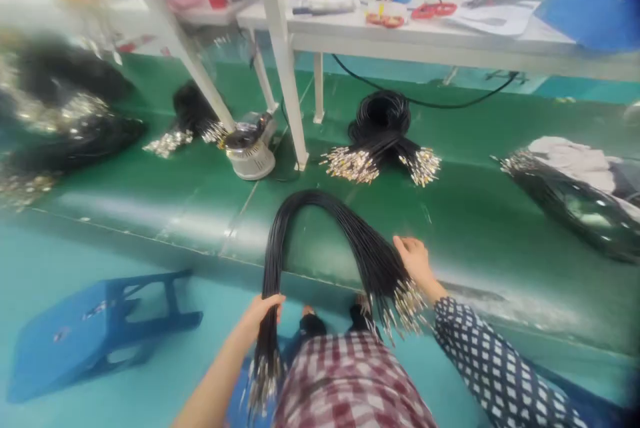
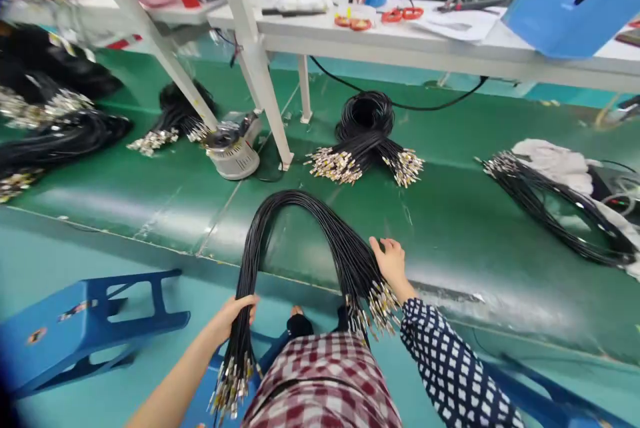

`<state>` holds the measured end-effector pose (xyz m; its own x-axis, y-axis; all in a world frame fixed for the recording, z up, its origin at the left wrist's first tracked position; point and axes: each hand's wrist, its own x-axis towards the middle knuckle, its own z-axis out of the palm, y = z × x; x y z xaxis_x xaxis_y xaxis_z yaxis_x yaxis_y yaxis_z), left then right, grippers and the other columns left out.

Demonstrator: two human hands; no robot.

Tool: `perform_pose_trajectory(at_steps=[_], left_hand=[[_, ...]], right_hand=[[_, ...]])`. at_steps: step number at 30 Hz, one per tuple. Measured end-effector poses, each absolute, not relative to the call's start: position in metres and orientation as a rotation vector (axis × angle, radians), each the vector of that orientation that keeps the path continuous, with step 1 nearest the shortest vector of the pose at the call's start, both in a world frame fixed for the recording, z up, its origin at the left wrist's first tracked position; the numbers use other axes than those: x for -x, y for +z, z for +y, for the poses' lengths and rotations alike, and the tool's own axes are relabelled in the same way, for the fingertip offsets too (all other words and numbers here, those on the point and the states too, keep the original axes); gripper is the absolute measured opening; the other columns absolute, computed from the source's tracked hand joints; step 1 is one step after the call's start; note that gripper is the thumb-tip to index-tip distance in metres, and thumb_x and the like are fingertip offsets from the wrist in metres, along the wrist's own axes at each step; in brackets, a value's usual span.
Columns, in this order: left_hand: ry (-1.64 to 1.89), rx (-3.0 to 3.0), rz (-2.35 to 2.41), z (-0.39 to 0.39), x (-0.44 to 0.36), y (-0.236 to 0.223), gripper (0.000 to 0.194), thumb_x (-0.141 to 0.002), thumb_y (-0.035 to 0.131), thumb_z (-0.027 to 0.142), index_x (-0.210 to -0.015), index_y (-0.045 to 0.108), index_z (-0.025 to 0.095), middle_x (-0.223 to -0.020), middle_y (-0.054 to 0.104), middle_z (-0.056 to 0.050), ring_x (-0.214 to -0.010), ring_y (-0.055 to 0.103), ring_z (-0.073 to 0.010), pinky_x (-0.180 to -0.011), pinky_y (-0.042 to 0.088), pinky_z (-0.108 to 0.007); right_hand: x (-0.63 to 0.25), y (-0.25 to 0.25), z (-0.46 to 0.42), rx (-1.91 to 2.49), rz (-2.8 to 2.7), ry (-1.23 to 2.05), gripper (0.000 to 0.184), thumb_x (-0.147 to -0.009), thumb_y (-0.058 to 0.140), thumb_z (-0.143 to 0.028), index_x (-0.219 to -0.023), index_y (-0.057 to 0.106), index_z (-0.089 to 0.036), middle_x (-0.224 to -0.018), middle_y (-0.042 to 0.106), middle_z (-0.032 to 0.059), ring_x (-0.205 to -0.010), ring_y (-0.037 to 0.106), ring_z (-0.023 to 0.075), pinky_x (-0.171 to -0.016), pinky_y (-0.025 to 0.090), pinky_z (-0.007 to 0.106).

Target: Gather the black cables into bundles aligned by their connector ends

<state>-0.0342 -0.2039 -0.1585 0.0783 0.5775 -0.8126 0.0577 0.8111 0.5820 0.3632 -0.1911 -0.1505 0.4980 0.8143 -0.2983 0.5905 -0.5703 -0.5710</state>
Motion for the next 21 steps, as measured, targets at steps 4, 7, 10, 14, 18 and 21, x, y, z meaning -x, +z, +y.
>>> perform_pose_trajectory(at_steps=[4,7,10,14,18,21], left_hand=[[0.389,-0.524,1.361,-0.201,0.038,-0.165,0.032,-0.057,0.074,0.036,-0.062,0.049,0.017,-0.044,0.049,0.004,-0.039,0.045,-0.0090,-0.041,0.034,-0.021],[0.378,-0.481,1.310,-0.199,0.039,-0.168,0.032,-0.057,0.075,0.034,-0.063,0.048,0.017,-0.044,0.048,0.004,-0.039,0.044,-0.0085,-0.041,0.035,-0.021],[0.353,-0.429,1.258,-0.196,0.044,-0.166,0.029,-0.057,0.074,0.030,-0.066,0.050,0.016,-0.045,0.048,0.005,-0.040,0.045,-0.0082,-0.042,0.036,-0.020],[0.271,-0.352,1.195,-0.184,0.060,-0.148,0.023,-0.061,0.070,0.026,-0.068,0.050,0.016,-0.046,0.045,0.005,-0.039,0.044,-0.0087,-0.042,0.035,-0.021],[0.230,-0.302,1.151,-0.165,0.081,-0.117,0.014,-0.069,0.064,0.024,-0.069,0.053,0.015,-0.046,0.040,0.006,-0.038,0.039,-0.0074,-0.043,0.036,-0.021],[0.241,-0.315,1.141,-0.156,0.092,-0.097,0.011,-0.073,0.061,0.022,-0.069,0.054,0.014,-0.047,0.041,0.005,-0.038,0.037,-0.0076,-0.042,0.035,-0.021]], right_hand=[[-0.308,-0.150,-0.239,2.475,-1.281,0.699,0.059,-0.079,0.060,-0.053,-0.129,0.053,-0.022,-0.133,0.050,0.0141,-0.123,0.043,0.0352,-0.100,0.034,0.047],[-0.275,-0.144,-0.247,2.578,-1.513,0.658,0.065,-0.077,0.066,-0.046,-0.132,0.045,-0.018,-0.120,0.056,0.0157,-0.112,0.052,0.0314,-0.092,0.041,0.039],[-0.264,-0.137,-0.245,2.636,-1.619,0.742,0.056,-0.078,0.064,-0.035,-0.127,0.045,-0.014,-0.109,0.060,0.0157,-0.101,0.059,0.0286,-0.083,0.044,0.034],[-0.267,-0.129,-0.237,2.710,-1.629,0.852,0.051,-0.075,0.062,-0.024,-0.120,0.044,-0.010,-0.098,0.062,0.0175,-0.087,0.064,0.0300,-0.071,0.044,0.035],[-0.282,-0.123,-0.227,2.702,-1.592,0.952,0.053,-0.072,0.062,-0.024,-0.119,0.043,-0.009,-0.098,0.062,0.0190,-0.086,0.064,0.0309,-0.070,0.045,0.036],[-0.298,-0.119,-0.218,2.612,-1.437,1.172,0.051,-0.065,0.065,-0.022,-0.113,0.048,-0.012,-0.091,0.066,0.0143,-0.080,0.065,0.0275,-0.067,0.048,0.034]])
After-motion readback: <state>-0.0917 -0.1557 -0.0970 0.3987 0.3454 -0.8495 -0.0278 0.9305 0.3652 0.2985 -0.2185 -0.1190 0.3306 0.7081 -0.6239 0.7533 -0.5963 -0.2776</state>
